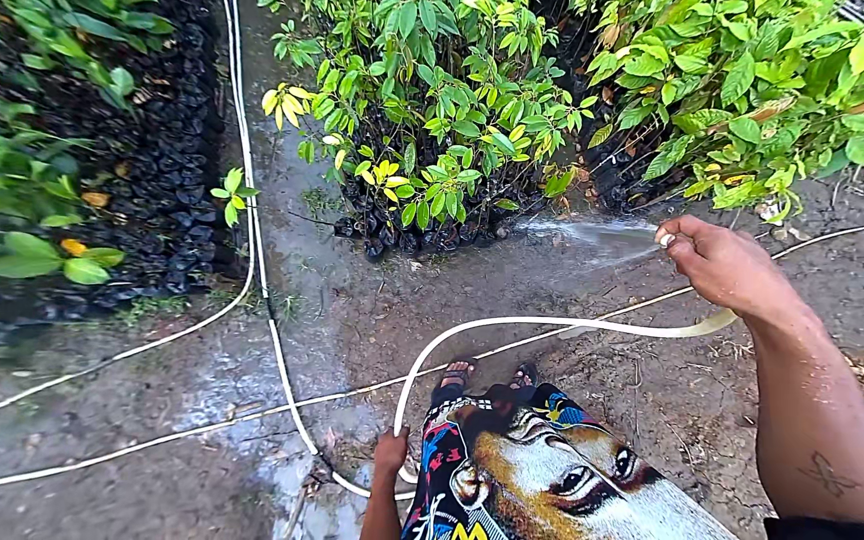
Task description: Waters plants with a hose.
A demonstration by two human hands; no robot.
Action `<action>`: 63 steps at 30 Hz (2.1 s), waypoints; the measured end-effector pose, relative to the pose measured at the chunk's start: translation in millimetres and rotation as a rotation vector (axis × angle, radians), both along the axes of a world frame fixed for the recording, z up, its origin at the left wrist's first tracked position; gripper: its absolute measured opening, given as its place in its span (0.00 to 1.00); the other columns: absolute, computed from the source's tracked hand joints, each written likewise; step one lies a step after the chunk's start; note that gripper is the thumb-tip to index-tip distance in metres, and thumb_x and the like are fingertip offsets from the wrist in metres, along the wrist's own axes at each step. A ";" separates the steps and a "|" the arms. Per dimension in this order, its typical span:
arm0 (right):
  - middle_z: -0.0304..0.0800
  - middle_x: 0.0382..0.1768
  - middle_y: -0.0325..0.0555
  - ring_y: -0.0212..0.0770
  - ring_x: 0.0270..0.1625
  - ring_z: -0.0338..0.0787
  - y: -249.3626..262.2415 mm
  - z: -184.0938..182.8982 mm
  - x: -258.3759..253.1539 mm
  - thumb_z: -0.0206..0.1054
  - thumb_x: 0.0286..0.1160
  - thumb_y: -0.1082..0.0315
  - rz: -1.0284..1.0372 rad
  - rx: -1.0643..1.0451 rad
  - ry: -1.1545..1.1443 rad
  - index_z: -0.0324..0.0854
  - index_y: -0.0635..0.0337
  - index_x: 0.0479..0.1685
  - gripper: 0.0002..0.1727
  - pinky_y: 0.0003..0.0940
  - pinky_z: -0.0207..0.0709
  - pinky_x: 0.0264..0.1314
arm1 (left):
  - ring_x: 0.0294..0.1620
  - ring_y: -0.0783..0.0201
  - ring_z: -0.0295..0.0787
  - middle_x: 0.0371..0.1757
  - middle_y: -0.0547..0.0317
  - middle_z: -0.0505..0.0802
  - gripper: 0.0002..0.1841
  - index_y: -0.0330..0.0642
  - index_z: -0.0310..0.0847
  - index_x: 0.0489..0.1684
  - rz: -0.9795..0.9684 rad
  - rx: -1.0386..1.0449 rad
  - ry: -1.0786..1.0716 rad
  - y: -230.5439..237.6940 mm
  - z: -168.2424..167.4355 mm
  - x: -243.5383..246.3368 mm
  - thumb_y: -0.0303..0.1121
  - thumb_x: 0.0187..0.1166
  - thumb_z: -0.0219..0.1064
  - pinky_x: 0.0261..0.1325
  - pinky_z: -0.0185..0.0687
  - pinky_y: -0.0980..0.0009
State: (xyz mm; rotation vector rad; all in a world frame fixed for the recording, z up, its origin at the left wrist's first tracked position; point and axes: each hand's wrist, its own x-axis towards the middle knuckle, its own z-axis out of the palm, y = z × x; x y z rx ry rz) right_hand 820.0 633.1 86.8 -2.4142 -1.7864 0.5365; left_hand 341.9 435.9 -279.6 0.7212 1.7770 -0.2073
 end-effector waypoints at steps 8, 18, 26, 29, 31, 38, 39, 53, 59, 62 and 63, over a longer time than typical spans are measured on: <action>0.78 0.21 0.49 0.54 0.24 0.79 0.4 -1.3 -0.5 0.50 0.93 0.58 0.002 -0.012 0.009 0.83 0.47 0.58 0.15 0.60 0.70 0.28 | 0.61 0.40 0.89 0.54 0.34 0.92 0.27 0.31 0.84 0.63 -0.006 -0.003 -0.002 1.1 -1.7 0.4 0.50 0.92 0.54 0.69 0.77 0.40; 0.75 0.19 0.45 0.48 0.20 0.75 9.1 -6.5 -18.5 0.51 0.93 0.60 0.062 -0.026 0.106 0.84 0.45 0.57 0.14 0.55 0.68 0.26 | 0.58 0.41 0.90 0.52 0.35 0.93 0.26 0.31 0.84 0.62 0.048 0.016 -0.009 -1.5 -3.9 -1.2 0.49 0.93 0.52 0.68 0.78 0.41; 0.73 0.18 0.43 0.47 0.19 0.75 18.5 -10.5 -25.3 0.50 0.93 0.58 0.101 -0.028 0.113 0.83 0.44 0.56 0.14 0.53 0.68 0.24 | 0.56 0.44 0.91 0.50 0.38 0.94 0.26 0.31 0.85 0.60 0.068 -0.001 0.010 -6.1 1.0 -0.8 0.49 0.93 0.53 0.67 0.79 0.43; 0.74 0.18 0.44 0.47 0.20 0.75 21.7 -11.6 -27.5 0.50 0.93 0.58 0.104 -0.034 0.125 0.84 0.45 0.57 0.15 0.53 0.68 0.25 | 0.60 0.41 0.90 0.52 0.36 0.93 0.26 0.31 0.85 0.61 0.066 -0.006 0.007 -6.8 1.7 0.2 0.48 0.93 0.53 0.69 0.78 0.41; 0.74 0.18 0.44 0.47 0.20 0.76 22.9 -11.9 -28.6 0.50 0.93 0.58 0.103 -0.036 0.124 0.84 0.45 0.57 0.15 0.53 0.68 0.25 | 0.59 0.42 0.91 0.51 0.36 0.94 0.26 0.31 0.85 0.61 0.061 -0.006 0.011 -8.8 -1.4 -0.2 0.49 0.93 0.53 0.68 0.79 0.41; 0.75 0.19 0.44 0.47 0.20 0.75 26.1 -11.5 -30.5 0.50 0.93 0.57 0.110 -0.035 0.122 0.83 0.45 0.57 0.15 0.53 0.68 0.25 | 0.59 0.42 0.90 0.51 0.37 0.94 0.26 0.33 0.86 0.60 0.049 -0.013 0.018 -9.6 -6.8 0.0 0.50 0.93 0.53 0.68 0.78 0.40; 0.75 0.19 0.44 0.47 0.20 0.76 26.4 -11.5 -30.6 0.50 0.93 0.57 0.110 -0.033 0.126 0.83 0.45 0.57 0.15 0.53 0.69 0.26 | 0.59 0.42 0.91 0.52 0.37 0.94 0.26 0.33 0.86 0.60 0.048 -0.015 0.020 -9.2 -7.8 -0.1 0.50 0.93 0.53 0.69 0.78 0.40; 0.74 0.19 0.45 0.48 0.20 0.75 30.7 -17.0 -37.5 0.49 0.94 0.57 0.115 -0.042 0.139 0.83 0.45 0.58 0.15 0.54 0.68 0.25 | 0.55 0.43 0.91 0.49 0.37 0.93 0.25 0.30 0.84 0.59 0.079 0.002 -0.011 -8.9 -3.1 -5.0 0.48 0.93 0.53 0.66 0.79 0.42; 0.72 0.17 0.42 0.45 0.18 0.73 35.2 -18.3 -49.7 0.49 0.94 0.57 0.125 -0.024 0.182 0.83 0.43 0.58 0.15 0.50 0.67 0.23 | 0.57 0.43 0.91 0.51 0.38 0.94 0.26 0.31 0.84 0.62 0.093 -0.017 0.000 -9.8 -2.5 -6.9 0.49 0.93 0.52 0.68 0.79 0.42; 0.73 0.17 0.42 0.45 0.18 0.74 37.4 -19.1 -53.3 0.49 0.94 0.57 0.138 -0.033 0.184 0.83 0.43 0.57 0.15 0.50 0.68 0.23 | 0.57 0.42 0.91 0.50 0.37 0.94 0.26 0.31 0.84 0.62 0.106 -0.013 0.004 -11.1 -1.9 -7.6 0.49 0.93 0.53 0.67 0.79 0.42; 0.73 0.17 0.42 0.45 0.18 0.73 37.8 -18.8 -54.4 0.49 0.94 0.57 0.140 -0.035 0.183 0.83 0.43 0.58 0.15 0.50 0.67 0.23 | 0.57 0.42 0.91 0.51 0.37 0.94 0.27 0.32 0.84 0.62 0.106 -0.012 0.006 -11.8 -2.0 -8.1 0.50 0.93 0.53 0.67 0.79 0.41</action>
